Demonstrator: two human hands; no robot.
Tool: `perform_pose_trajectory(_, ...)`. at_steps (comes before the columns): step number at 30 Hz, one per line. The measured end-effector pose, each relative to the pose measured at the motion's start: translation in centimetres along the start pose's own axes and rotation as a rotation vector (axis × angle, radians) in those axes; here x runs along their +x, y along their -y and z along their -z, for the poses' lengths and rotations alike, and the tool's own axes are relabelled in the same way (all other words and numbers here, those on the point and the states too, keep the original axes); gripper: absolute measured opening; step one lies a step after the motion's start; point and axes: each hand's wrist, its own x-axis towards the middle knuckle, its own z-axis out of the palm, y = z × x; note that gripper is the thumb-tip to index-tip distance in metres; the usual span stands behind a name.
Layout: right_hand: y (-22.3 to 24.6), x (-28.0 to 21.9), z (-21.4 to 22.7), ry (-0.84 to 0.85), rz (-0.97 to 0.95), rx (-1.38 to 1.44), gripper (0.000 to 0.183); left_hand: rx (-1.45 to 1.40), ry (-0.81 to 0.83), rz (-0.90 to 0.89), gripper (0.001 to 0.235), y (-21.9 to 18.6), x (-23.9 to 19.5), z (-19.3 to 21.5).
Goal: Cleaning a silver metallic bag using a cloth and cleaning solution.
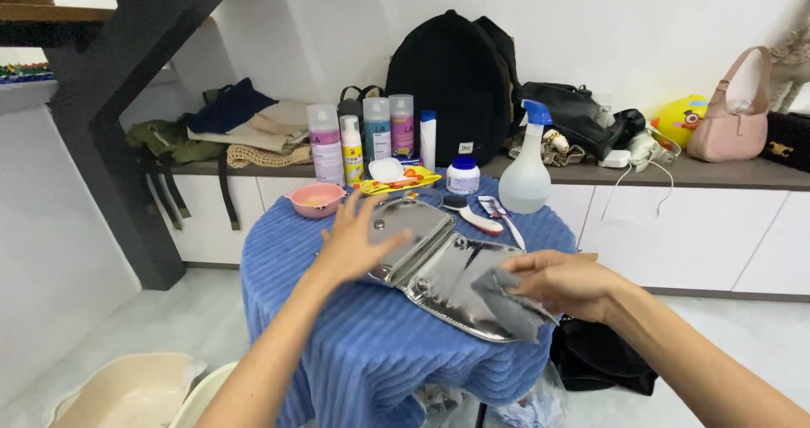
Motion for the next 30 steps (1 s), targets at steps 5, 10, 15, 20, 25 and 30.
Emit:
perform_pose_trajectory(5,3.4,-2.1,-1.0,-0.157,0.123,-0.422,0.038,0.451,0.167,-0.13,0.104,-1.3,-0.6,-0.6)
perform_pose_trajectory(10,4.7,0.3,-3.5,-0.472,0.425,-0.83,0.038,0.272,0.172,0.005,0.11,-0.8,0.0,0.0)
perform_pose_trajectory(15,2.2,13.6,-1.9,-0.485,0.689,-0.952,0.033,0.156,0.159,0.082,0.107,-1.8,-0.7,1.7)
perform_pose_trajectory(20,2.3,15.6,-3.1,-0.369,0.723,-0.993,0.038,0.124,0.223,0.075,0.096,-1.8,-0.5,2.6)
perform_pose_trajectory(25,0.9,15.9,-3.6,-0.325,0.678,-1.075,0.039,0.142,0.234,0.071,0.097,-2.4,-1.2,3.1)
perform_pose_trajectory(30,-1.4,17.3,-5.7,-0.216,0.756,-1.119,0.03,0.196,0.231,0.069,0.1,-3.4,-2.5,2.9)
